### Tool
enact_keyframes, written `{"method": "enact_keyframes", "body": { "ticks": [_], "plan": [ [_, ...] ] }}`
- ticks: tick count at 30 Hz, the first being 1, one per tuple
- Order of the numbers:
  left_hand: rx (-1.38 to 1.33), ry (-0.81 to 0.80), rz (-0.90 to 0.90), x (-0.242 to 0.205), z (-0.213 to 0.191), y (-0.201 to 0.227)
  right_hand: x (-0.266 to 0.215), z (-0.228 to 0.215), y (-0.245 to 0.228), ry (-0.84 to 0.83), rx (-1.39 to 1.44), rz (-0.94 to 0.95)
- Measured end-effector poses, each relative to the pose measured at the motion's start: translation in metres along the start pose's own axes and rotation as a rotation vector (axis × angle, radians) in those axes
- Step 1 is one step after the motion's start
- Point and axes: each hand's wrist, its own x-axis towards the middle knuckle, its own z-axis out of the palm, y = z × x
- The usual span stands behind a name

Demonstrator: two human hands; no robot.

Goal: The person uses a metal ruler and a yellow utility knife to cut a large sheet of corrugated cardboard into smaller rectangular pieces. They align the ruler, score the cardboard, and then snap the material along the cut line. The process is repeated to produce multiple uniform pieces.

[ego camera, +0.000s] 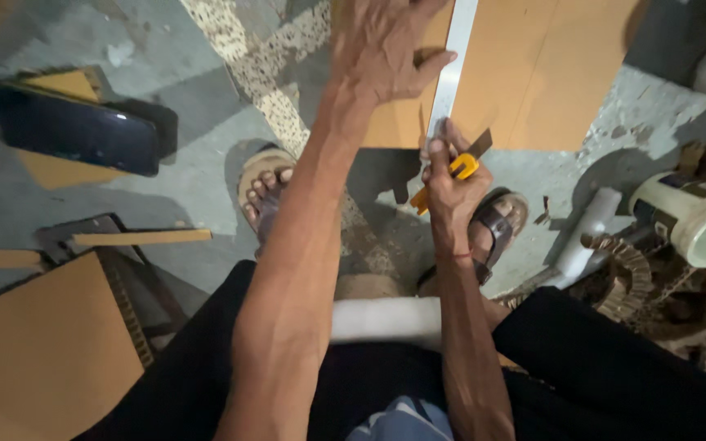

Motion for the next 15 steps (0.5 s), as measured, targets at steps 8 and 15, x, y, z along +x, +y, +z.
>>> {"method": "enact_keyframes", "body": {
  "ticks": [8,15],
  "plan": [
    [0.069,0.047,0.088,0.006,-0.022,0.006,0.001,0.000,0.003,-0.002,0.030,0.005],
    [0.043,0.013,0.043,0.006,-0.024,0.008,0.004,-0.001,0.012,-0.008,0.076,-0.016]
  ]
}}
